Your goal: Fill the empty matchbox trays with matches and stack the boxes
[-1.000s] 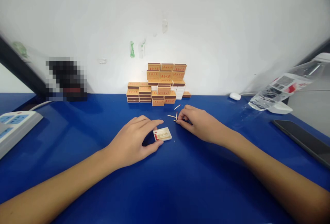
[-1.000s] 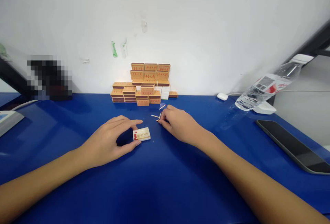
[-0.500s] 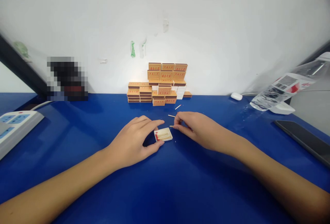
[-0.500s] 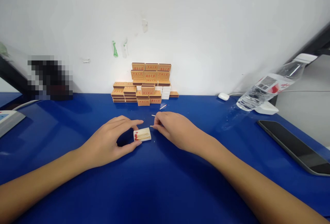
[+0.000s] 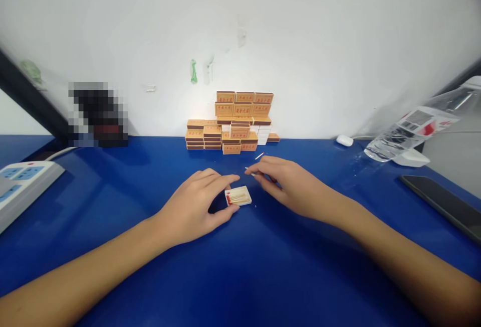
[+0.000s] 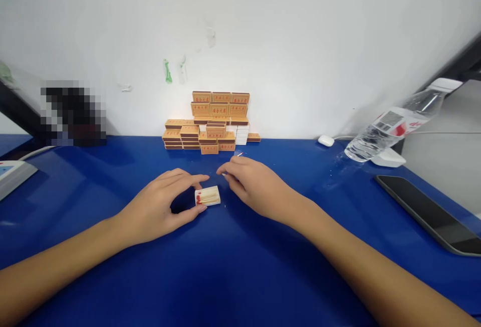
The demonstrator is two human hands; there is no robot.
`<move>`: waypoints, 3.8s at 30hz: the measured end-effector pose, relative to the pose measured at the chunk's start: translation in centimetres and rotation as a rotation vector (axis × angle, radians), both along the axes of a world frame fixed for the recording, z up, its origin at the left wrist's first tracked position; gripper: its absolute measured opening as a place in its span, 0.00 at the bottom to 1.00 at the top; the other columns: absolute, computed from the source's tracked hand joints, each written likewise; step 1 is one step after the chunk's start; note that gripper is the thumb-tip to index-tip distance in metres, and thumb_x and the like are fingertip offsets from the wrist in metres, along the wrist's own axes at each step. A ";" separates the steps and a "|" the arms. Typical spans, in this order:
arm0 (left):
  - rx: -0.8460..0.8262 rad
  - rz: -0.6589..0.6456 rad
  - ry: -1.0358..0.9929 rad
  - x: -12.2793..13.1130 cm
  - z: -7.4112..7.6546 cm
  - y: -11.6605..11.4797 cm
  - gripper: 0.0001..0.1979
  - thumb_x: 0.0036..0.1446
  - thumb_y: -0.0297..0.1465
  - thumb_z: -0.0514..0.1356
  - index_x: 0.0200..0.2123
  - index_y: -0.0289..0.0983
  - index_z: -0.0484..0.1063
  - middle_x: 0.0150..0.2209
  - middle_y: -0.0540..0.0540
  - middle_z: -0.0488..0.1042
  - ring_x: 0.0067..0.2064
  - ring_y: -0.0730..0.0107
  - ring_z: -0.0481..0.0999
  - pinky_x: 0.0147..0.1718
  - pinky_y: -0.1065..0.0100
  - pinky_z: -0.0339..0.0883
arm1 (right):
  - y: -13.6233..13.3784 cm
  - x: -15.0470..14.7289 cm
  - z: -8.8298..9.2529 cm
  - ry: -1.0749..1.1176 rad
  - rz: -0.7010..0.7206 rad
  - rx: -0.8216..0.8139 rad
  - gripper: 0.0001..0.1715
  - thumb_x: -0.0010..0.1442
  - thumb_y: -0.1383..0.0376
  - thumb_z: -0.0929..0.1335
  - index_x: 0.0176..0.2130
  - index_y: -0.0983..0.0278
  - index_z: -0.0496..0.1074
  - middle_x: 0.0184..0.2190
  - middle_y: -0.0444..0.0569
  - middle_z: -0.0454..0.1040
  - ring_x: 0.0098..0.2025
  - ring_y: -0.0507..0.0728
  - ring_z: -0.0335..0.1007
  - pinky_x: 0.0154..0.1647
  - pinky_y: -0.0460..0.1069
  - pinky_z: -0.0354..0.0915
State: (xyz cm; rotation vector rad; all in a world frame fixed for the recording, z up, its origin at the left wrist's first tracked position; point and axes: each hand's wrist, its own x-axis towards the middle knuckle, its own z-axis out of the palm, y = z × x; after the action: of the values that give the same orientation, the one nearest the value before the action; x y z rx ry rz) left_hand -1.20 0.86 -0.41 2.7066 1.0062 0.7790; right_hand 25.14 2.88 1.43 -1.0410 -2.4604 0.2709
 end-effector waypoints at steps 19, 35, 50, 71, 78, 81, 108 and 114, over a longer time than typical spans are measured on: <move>0.018 0.009 -0.023 0.0 -0.1 0.0 0.25 0.66 0.36 0.66 0.63 0.37 0.68 0.50 0.42 0.81 0.49 0.54 0.79 0.52 0.50 0.73 | -1.6 -3.1 -0.6 0.429 -0.172 -0.405 0.06 0.62 0.60 0.75 0.34 0.59 0.83 0.30 0.44 0.78 0.30 0.53 0.65 0.33 0.50 0.63; -0.001 0.009 -0.019 -0.1 -0.1 -0.1 0.25 0.66 0.36 0.66 0.64 0.39 0.67 0.48 0.43 0.81 0.49 0.55 0.79 0.51 0.50 0.73 | -1.1 -2.0 -0.8 0.197 -0.057 -0.228 0.09 0.68 0.70 0.69 0.41 0.58 0.81 0.44 0.48 0.75 0.41 0.55 0.71 0.43 0.52 0.68; -0.018 -0.028 -0.006 0.0 0.1 -0.1 0.25 0.67 0.36 0.64 0.65 0.40 0.67 0.47 0.43 0.81 0.48 0.56 0.79 0.52 0.51 0.73 | 1.6 1.1 0.3 0.111 -0.189 0.044 0.09 0.70 0.64 0.68 0.40 0.61 0.79 0.35 0.49 0.76 0.37 0.58 0.71 0.42 0.53 0.66; -0.011 -0.016 -0.003 0.0 -0.1 -0.1 0.25 0.68 0.35 0.64 0.65 0.38 0.68 0.46 0.43 0.80 0.48 0.58 0.78 0.54 0.52 0.72 | 2.9 1.8 -1.8 -0.042 -0.068 -0.016 0.09 0.74 0.66 0.63 0.41 0.62 0.71 0.44 0.55 0.71 0.48 0.63 0.68 0.50 0.59 0.69; -0.007 -0.018 -0.008 0.0 -0.1 0.0 0.24 0.67 0.35 0.64 0.64 0.38 0.68 0.46 0.43 0.80 0.48 0.57 0.78 0.53 0.52 0.72 | 3.0 -0.4 -2.6 -0.029 -0.172 0.132 0.06 0.71 0.67 0.66 0.40 0.62 0.71 0.40 0.55 0.74 0.45 0.64 0.66 0.50 0.59 0.66; -0.012 -0.014 -0.009 0.0 -0.2 0.0 0.25 0.67 0.35 0.65 0.64 0.38 0.68 0.47 0.43 0.80 0.49 0.57 0.78 0.53 0.52 0.72 | 3.1 -0.8 -2.9 -0.049 -0.202 0.132 0.03 0.70 0.67 0.68 0.41 0.63 0.72 0.40 0.55 0.75 0.45 0.64 0.66 0.48 0.58 0.65; -0.006 -0.003 -0.019 0.0 -0.1 0.0 0.26 0.67 0.35 0.65 0.65 0.38 0.66 0.48 0.43 0.81 0.49 0.56 0.79 0.53 0.52 0.72 | 0.3 -1.0 0.5 0.272 -0.139 0.038 0.08 0.71 0.65 0.68 0.43 0.59 0.80 0.37 0.49 0.82 0.41 0.60 0.72 0.43 0.55 0.66; -0.013 0.036 -0.053 0.0 -0.2 -0.1 0.29 0.66 0.36 0.66 0.67 0.41 0.63 0.49 0.47 0.81 0.49 0.58 0.79 0.54 0.52 0.72 | -0.6 -2.6 0.0 0.522 -0.177 -0.358 0.07 0.65 0.60 0.74 0.37 0.60 0.82 0.33 0.45 0.83 0.33 0.55 0.73 0.35 0.52 0.65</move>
State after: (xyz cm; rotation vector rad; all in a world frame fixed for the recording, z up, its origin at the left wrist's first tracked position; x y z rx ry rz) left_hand -1.23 0.78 -0.61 2.6489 1.0479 0.8424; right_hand 22.55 2.25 1.40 -1.1455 -1.8765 0.8334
